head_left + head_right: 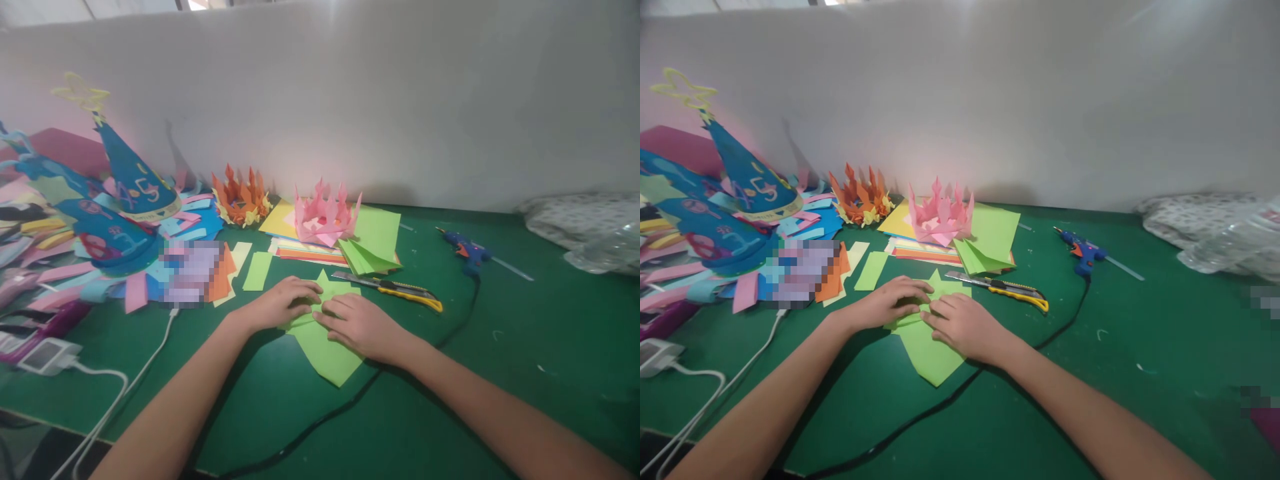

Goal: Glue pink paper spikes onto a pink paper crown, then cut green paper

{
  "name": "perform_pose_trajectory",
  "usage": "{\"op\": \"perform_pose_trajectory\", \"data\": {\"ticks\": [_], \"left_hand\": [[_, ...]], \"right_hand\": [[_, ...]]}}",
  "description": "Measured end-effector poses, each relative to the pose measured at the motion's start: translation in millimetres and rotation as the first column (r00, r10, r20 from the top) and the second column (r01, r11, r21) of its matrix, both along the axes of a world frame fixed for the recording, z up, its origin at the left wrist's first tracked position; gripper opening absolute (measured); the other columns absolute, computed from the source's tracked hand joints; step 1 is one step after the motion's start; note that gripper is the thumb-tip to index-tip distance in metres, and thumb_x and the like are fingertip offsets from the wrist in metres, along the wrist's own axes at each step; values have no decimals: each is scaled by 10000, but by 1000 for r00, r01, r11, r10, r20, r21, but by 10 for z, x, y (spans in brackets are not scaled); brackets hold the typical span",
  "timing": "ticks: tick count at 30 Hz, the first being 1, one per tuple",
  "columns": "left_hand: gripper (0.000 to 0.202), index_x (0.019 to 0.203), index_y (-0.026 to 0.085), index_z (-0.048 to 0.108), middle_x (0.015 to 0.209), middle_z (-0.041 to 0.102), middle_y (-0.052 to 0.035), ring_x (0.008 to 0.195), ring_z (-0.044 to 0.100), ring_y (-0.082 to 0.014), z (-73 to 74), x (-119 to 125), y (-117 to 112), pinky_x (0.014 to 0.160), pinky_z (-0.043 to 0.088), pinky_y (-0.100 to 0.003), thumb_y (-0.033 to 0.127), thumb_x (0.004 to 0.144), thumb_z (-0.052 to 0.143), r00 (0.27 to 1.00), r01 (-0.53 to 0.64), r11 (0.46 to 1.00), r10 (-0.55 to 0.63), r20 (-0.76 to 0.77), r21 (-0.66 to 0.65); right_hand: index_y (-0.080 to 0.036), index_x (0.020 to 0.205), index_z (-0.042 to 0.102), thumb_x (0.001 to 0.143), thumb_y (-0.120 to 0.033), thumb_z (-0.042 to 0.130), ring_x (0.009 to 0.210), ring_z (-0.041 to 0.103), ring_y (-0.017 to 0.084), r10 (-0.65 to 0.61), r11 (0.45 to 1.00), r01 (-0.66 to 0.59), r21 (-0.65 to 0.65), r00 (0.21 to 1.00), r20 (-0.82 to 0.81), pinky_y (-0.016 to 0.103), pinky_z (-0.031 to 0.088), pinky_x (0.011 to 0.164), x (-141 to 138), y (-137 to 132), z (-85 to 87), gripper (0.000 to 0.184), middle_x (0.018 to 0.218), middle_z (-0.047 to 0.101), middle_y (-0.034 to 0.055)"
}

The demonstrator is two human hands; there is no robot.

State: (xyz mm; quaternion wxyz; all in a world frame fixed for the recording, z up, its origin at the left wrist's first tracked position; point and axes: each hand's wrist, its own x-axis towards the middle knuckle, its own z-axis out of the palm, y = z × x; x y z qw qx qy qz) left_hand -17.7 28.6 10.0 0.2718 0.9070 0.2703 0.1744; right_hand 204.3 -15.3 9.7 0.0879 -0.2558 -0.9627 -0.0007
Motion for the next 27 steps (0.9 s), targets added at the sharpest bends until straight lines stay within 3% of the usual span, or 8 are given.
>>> {"op": "perform_pose_trajectory", "data": {"ticks": [23,27], "left_hand": [[203,992,205,612,1165,593,-61,1071,519,-178,16,-2,-9,931,359,-335,221,880,443,1000,-9,1000,9,26,-6],[197,1001,210,609,1168,595,-54,1076,518,-178,11,-6,-7,936,354,-336,218,877,456,1000,-11,1000,11,23,-4]], "right_hand": [[-233,1201,541,916,-352,418,895,459,214,88,993,-84,-86,995,44,341,387,723,-335,2,150,332,996,585,72],[-213,1194,551,930,-353,377,968,456,219,100,986,-103,-133,995,-29,367,389,802,-295,20,126,346,1058,575,82]]}}
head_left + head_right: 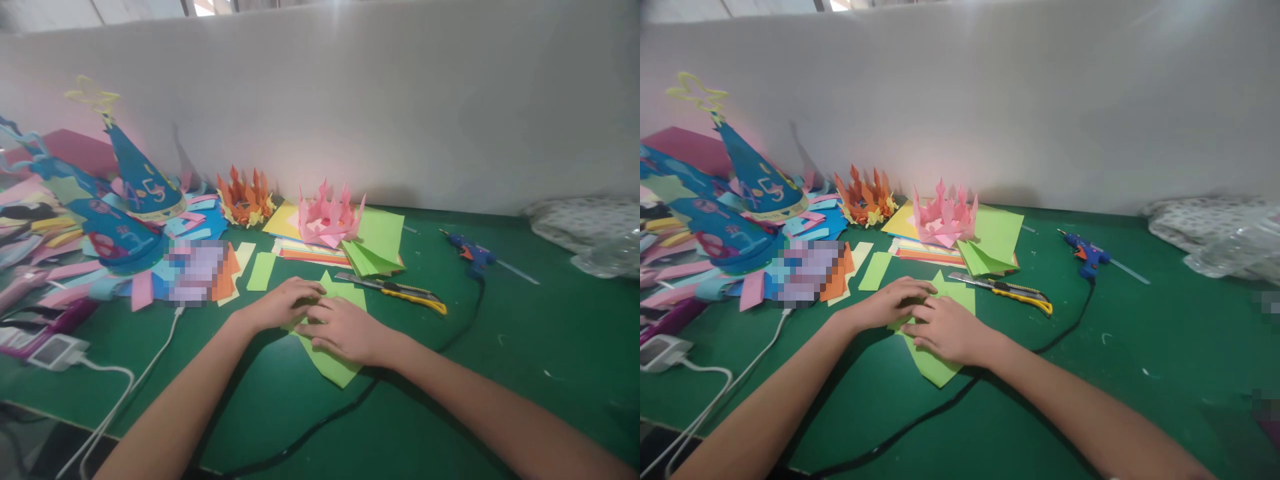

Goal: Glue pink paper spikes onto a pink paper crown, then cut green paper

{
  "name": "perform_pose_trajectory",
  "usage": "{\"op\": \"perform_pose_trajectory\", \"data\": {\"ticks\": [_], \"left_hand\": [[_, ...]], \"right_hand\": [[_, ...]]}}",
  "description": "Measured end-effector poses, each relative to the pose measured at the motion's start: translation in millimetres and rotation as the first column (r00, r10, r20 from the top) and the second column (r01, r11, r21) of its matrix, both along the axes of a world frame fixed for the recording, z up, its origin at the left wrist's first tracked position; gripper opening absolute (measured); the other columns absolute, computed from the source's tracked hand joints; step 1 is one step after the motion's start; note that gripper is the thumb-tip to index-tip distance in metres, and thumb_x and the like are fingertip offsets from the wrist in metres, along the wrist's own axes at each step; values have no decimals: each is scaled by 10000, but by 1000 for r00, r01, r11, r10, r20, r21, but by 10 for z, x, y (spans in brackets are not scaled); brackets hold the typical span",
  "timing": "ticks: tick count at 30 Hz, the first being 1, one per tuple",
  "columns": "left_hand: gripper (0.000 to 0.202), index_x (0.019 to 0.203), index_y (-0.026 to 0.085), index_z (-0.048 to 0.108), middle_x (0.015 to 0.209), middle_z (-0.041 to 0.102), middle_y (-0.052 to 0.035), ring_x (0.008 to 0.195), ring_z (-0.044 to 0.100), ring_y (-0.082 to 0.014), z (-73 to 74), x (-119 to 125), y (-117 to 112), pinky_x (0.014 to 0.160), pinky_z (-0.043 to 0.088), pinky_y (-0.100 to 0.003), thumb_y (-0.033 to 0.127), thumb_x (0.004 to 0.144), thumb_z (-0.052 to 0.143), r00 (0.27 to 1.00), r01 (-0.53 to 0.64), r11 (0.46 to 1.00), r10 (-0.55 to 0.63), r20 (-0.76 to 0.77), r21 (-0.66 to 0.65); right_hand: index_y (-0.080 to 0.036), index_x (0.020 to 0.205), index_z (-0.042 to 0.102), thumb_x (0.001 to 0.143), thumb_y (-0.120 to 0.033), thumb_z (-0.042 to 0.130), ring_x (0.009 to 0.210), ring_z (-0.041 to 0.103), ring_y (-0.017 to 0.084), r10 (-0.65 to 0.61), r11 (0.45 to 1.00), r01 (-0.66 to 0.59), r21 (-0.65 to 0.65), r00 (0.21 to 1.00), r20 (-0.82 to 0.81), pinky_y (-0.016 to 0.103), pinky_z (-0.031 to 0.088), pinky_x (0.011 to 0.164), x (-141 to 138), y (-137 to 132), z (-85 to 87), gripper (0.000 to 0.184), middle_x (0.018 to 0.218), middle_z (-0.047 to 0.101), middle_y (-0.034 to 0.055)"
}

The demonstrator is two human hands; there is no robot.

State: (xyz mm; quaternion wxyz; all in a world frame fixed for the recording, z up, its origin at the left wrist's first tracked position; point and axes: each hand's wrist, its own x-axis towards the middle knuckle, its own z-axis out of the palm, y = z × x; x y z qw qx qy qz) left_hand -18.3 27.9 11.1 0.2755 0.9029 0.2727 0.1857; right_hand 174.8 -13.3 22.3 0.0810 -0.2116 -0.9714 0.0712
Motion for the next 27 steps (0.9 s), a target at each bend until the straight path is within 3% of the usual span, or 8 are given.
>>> {"op": "perform_pose_trajectory", "data": {"ticks": [8,19,22,27], "left_hand": [[200,1033,218,599,1179,591,-58,1114,502,-184,21,2,-3,950,336,-339,265,869,494,1000,5,1000,-5,-20,-2],[228,1040,258,630,1234,551,-44,1095,490,-193,52,6,-34,946,354,-359,242,870,480,997,-20,1000,19,-69,-18],[223,1048,247,617,1230,548,-54,1101,490,-196,89,15,-66,945,345,-361,257,866,488,997,-14,1000,13,-72,-7],[229,1050,236,593,1247,521,-66,1117,475,-212,136,23,-107,940,333,-361,322,854,512,995,-2,1000,3,-95,3]], "right_hand": [[-172,1098,614,935,-258,360,890,504,201,-124,988,126,-90,992,21,353,394,796,283,-19,96,314,933,600,85],[-170,955,657,932,-232,325,822,530,204,-289,957,289,-2,957,-20,354,409,733,667,-85,98,339,878,627,91],[-176,889,665,924,-234,348,845,539,212,-385,921,388,35,920,-70,374,421,754,833,-74,38,323,902,630,86],[-173,1002,639,903,-252,408,943,546,236,-544,808,582,93,797,-264,403,438,824,1112,-6,-89,263,1008,608,106]]}}
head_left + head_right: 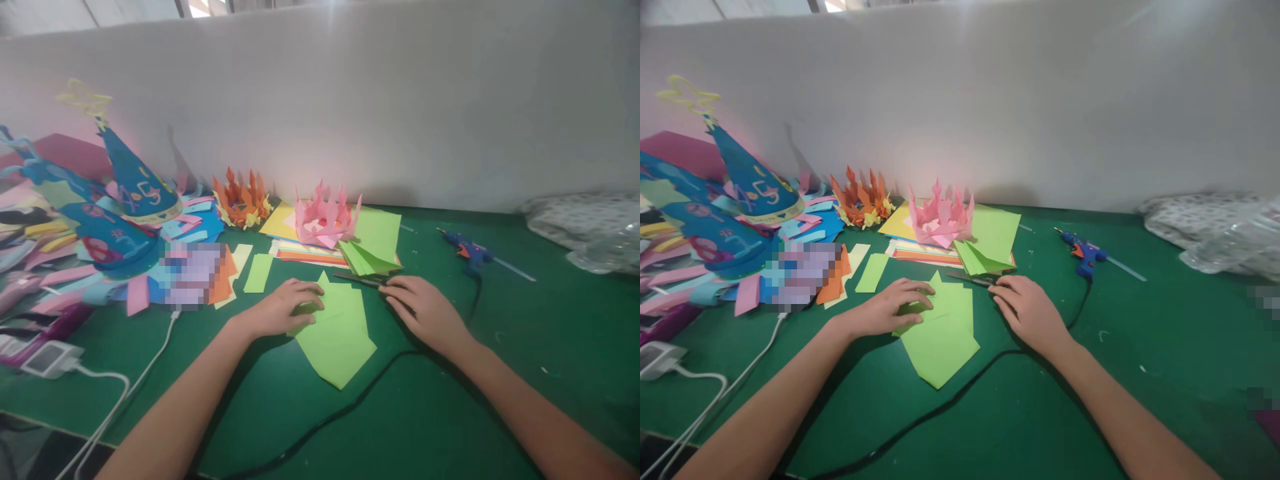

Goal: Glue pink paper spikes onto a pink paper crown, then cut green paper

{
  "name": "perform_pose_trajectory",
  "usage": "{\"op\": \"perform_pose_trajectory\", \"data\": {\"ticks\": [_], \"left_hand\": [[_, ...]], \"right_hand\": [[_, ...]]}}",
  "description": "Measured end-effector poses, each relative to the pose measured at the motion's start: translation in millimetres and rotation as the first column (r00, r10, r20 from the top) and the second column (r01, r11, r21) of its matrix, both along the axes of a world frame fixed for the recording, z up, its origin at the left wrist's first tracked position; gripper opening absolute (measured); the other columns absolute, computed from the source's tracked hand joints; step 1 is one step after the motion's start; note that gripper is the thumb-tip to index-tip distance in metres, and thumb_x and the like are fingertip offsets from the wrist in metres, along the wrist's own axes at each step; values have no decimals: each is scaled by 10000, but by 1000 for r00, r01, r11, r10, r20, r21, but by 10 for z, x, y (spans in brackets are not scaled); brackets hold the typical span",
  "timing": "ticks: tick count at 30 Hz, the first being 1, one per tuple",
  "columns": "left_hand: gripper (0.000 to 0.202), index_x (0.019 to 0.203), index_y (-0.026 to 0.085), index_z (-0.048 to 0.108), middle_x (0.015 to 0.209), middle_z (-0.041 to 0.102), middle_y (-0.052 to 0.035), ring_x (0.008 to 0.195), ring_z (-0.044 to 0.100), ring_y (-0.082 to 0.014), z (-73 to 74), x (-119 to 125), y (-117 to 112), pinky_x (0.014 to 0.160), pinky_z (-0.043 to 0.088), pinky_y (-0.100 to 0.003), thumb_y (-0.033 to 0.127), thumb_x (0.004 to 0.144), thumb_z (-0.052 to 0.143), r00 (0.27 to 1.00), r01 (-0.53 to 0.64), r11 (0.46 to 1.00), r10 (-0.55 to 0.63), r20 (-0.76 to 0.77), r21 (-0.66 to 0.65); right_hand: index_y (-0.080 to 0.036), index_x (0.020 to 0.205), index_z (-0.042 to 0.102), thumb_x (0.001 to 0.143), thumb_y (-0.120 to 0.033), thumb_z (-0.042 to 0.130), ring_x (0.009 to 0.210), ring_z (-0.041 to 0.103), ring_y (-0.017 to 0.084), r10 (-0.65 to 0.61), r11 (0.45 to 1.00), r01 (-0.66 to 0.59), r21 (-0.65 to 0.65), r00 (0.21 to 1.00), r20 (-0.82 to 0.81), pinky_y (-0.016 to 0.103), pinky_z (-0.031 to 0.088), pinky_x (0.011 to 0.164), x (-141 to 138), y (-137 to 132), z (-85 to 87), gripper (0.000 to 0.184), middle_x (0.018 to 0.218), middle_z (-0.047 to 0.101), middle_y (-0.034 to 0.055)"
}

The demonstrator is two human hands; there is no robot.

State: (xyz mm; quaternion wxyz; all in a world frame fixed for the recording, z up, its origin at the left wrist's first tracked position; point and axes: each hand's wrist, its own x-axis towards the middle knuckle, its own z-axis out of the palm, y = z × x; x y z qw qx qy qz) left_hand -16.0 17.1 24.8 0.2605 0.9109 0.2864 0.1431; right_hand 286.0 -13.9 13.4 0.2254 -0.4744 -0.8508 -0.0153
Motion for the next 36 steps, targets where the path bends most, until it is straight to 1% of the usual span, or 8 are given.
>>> {"op": "perform_pose_trajectory", "data": {"ticks": [4,9,17,21,27,31,33,36], "left_hand": [[265,1104,272,592,1262,493,-61,1113,455,-222,-6,-2,5,946,317,-365,318,863,492,999,20,1000,-19,-38,21],[310,1153,300,575,1265,468,-56,1089,434,-233,-1,-3,10,928,329,-372,317,852,500,996,26,999,-24,-84,21],[339,1170,269,510,1238,483,-71,1084,433,-231,19,-2,2,926,331,-371,343,840,526,999,17,999,-18,-33,-35],[303,1098,235,472,1207,498,-70,1071,431,-223,24,1,-11,872,375,-342,339,824,551,1000,-25,996,26,5,-91],[207,1021,227,509,1233,471,-74,1101,424,-216,39,2,-12,920,335,-352,335,846,523,1000,16,999,-17,-21,-44],[179,999,229,531,1225,479,-68,1104,432,-198,26,11,-4,931,327,-347,306,908,399,999,8,1000,-9,-45,-29],[198,1008,230,529,1216,489,-66,1100,439,-194,21,19,-2,930,326,-346,284,922,360,999,2,1000,-3,-49,-29],[202,1071,232,511,1226,486,-70,1108,438,-201,20,30,-4,932,325,-352,284,904,409,999,-6,1000,4,-53,-28]], "right_hand": [[-175,970,618,894,-278,431,958,547,246,-73,997,73,22,997,-14,416,431,854,60,54,-38,227,1016,598,107],[-170,1025,567,879,-292,463,924,561,253,-123,989,125,-80,992,26,407,462,792,42,120,-95,217,1000,618,106],[-215,1152,584,913,-271,390,896,552,226,-10,1000,10,-18,1000,20,389,472,776,44,68,-88,313,1000,592,105],[-229,1180,578,912,-230,402,884,535,214,66,996,-64,-69,997,35,375,470,752,27,52,-92,320,1009,579,98],[-292,1220,553,912,-200,403,891,526,203,183,975,-173,-138,981,64,373,459,757,53,54,-51,355,1017,574,86],[-305,1205,567,909,-181,398,898,525,201,224,964,-210,-164,972,76,370,452,764,65,50,-15,362,1028,578,85],[-306,1198,574,908,-172,391,899,527,201,231,963,-216,-163,970,81,369,449,767,49,48,-12,368,1029,579,87],[-305,1197,575,909,-168,383,909,526,202,243,960,-227,-164,967,82,369,446,772,7,50,-23,372,1037,579,88]]}}
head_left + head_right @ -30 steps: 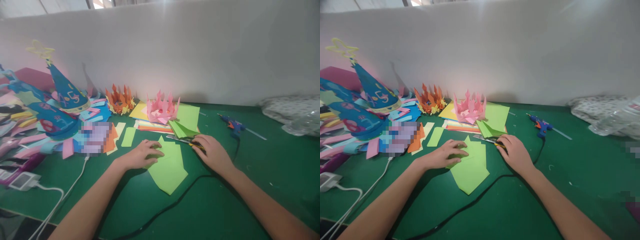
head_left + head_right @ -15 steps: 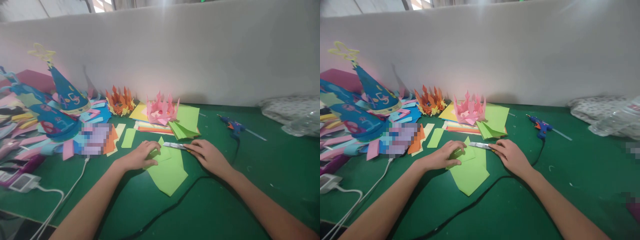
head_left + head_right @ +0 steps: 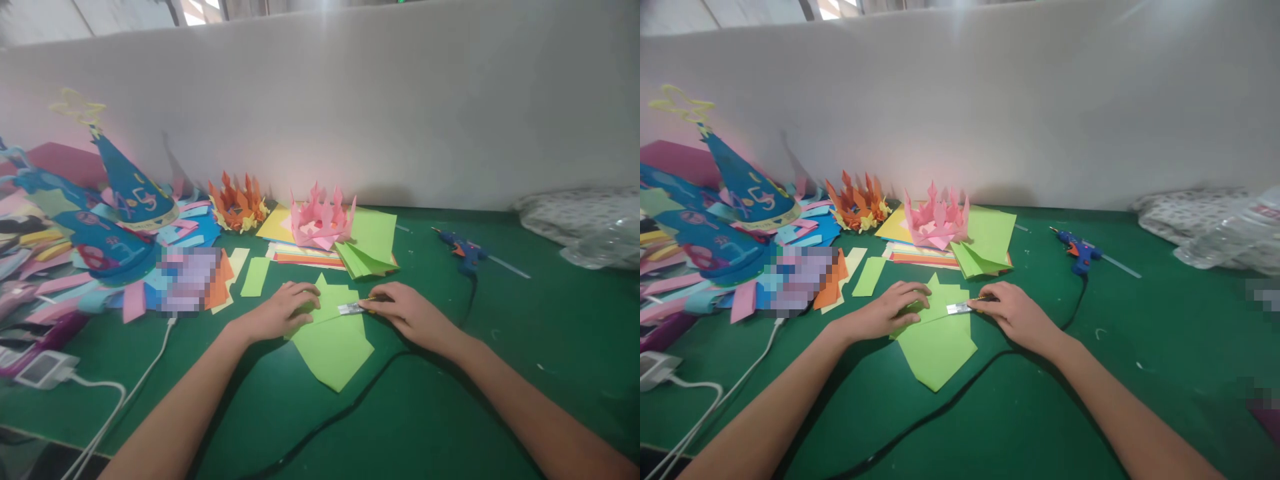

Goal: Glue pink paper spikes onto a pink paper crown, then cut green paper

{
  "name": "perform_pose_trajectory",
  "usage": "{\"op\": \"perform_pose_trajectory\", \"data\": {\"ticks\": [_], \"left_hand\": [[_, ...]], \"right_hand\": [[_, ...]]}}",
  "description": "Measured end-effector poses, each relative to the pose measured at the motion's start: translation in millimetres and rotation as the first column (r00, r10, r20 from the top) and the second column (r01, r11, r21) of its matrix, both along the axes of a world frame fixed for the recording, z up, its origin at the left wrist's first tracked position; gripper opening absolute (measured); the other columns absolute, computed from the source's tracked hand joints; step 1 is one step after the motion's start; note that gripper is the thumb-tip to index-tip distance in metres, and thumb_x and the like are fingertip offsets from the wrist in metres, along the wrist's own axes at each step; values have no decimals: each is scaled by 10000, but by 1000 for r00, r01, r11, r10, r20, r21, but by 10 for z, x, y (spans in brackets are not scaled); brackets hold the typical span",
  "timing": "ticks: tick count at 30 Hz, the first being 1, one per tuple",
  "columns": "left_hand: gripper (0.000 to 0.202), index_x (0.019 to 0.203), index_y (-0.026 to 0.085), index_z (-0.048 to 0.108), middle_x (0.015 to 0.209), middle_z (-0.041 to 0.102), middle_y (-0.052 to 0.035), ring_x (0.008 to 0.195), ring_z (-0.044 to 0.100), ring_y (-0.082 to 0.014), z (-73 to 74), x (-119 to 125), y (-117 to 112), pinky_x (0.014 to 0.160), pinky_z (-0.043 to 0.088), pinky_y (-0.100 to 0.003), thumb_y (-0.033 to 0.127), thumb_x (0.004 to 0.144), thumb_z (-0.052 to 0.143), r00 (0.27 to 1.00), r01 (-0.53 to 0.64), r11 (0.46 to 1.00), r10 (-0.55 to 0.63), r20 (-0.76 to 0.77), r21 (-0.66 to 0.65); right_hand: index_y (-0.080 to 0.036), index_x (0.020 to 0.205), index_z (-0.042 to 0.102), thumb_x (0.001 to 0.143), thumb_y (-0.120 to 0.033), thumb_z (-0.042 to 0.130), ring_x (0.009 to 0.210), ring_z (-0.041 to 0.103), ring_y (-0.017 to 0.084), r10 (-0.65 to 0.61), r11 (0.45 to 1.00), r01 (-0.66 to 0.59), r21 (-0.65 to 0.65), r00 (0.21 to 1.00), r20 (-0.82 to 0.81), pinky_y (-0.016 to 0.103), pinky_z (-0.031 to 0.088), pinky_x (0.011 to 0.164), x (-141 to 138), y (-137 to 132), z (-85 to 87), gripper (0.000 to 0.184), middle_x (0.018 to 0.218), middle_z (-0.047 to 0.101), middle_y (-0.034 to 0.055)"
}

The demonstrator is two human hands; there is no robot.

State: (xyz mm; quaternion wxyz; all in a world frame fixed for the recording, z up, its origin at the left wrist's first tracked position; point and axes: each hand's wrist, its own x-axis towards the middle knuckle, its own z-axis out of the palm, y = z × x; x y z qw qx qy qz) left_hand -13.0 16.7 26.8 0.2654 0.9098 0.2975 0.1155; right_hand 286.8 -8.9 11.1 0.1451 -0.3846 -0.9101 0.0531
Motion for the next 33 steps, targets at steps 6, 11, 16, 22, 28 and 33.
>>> {"op": "perform_pose_trajectory", "data": {"ticks": [6,11,16,22,28,33], "left_hand": [[307,1183,252,503,1214,492,-81,1105,441,-213,-11,5,5,941,324,-364,302,883,460,1000,4,1000,-4,8,23],[336,1202,274,515,1219,490,-72,1085,446,-219,-39,-10,15,916,352,-363,321,872,483,1000,-16,1000,16,-1,18],[352,1216,275,514,1228,488,-67,1088,442,-216,-42,-14,25,925,354,-364,309,866,497,1000,-13,1000,13,-6,12],[375,1218,271,529,1224,494,-75,1095,439,-212,-27,-12,38,925,363,-374,164,911,342,1000,-1,1000,1,-21,22],[504,1235,293,514,1256,472,-59,1110,431,-219,-66,-41,55,928,379,-389,26,843,343,1000,17,1000,-17,-11,19],[533,1236,301,512,1261,469,-57,1113,430,-218,-85,-48,60,926,385,-391,6,824,347,1000,17,1000,-17,0,21]], "right_hand": [[-303,1190,580,910,-155,378,912,518,204,22,1000,-22,2,1000,12,364,436,766,-39,20,-23,376,1028,575,91],[-308,1208,565,909,-139,372,891,506,198,65,998,-65,-17,998,26,352,434,748,-6,23,-3,394,1003,561,93],[-309,1227,551,912,-146,368,858,493,198,72,996,-70,-49,997,41,337,433,712,27,-7,50,399,961,555,98],[-299,1213,565,918,-159,359,850,493,195,61,996,-59,-66,998,29,332,431,708,23,-22,66,386,958,555,99],[-281,1219,560,905,-120,358,881,486,202,86,995,-84,-43,996,27,346,425,738,-80,-29,45,407,979,553,106],[-272,1228,551,907,-123,347,857,490,197,126,991,-125,-37,992,26,341,427,719,-94,-14,45,409,962,558,109]]}}
